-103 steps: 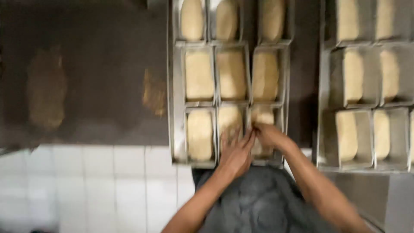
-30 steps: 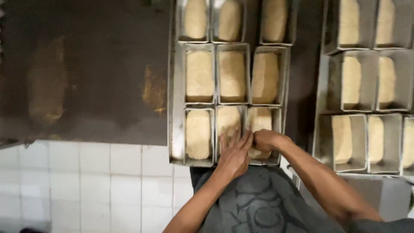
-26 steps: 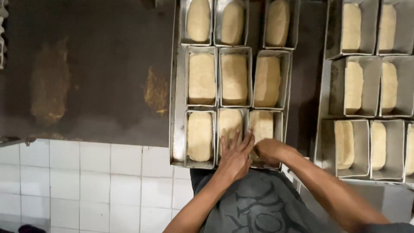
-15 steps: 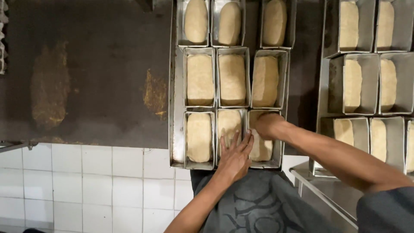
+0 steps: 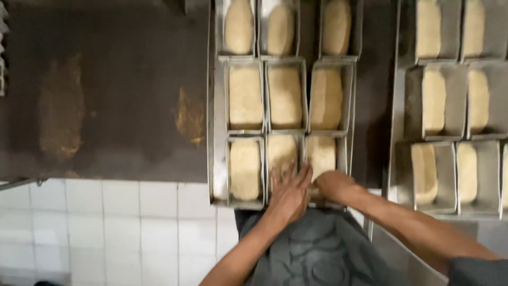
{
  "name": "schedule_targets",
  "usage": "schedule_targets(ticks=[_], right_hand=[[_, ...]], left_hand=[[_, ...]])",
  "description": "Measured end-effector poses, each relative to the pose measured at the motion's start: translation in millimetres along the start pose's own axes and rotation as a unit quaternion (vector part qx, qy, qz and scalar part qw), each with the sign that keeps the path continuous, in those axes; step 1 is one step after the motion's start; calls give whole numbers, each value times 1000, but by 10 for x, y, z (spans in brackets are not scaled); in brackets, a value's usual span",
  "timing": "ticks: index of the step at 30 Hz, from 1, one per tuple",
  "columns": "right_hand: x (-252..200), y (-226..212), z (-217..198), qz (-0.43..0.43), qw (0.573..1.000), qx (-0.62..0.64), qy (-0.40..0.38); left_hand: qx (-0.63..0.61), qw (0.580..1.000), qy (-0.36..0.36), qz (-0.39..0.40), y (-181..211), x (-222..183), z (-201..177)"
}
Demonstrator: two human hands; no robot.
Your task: Arranging pieces of bread dough into metal baking tins on a tray.
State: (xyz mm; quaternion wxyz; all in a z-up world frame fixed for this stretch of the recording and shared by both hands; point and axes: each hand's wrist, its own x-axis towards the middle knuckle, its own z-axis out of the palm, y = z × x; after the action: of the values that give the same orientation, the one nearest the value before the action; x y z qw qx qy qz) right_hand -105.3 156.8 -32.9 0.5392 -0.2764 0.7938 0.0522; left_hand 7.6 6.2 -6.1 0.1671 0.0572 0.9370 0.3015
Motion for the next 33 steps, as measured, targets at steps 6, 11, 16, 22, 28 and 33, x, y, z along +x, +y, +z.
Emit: schedule_targets(ticks=[6,11,16,22,28,33], right_hand=[[710,354,909,-97,990,67,75],[447,112,58,-1,976,195,100],[984,467,43,-81,982,104,136],[875,350,-114,-38,997,-40,45],[948,547,216,-94,972,116,183],[452,476,-22,-178,906,-97,372]], left_hand=[[-2,998,53,23,-91,152,-16],[6,1000,6,15,-86,11,77],[10,1000,-27,12,-83,47,-19],[2,999,-35,-3,-142,-59,-214],[203,976,56,63,-858,-135,-324],[352,903,44,242,-1135,30,-698]])
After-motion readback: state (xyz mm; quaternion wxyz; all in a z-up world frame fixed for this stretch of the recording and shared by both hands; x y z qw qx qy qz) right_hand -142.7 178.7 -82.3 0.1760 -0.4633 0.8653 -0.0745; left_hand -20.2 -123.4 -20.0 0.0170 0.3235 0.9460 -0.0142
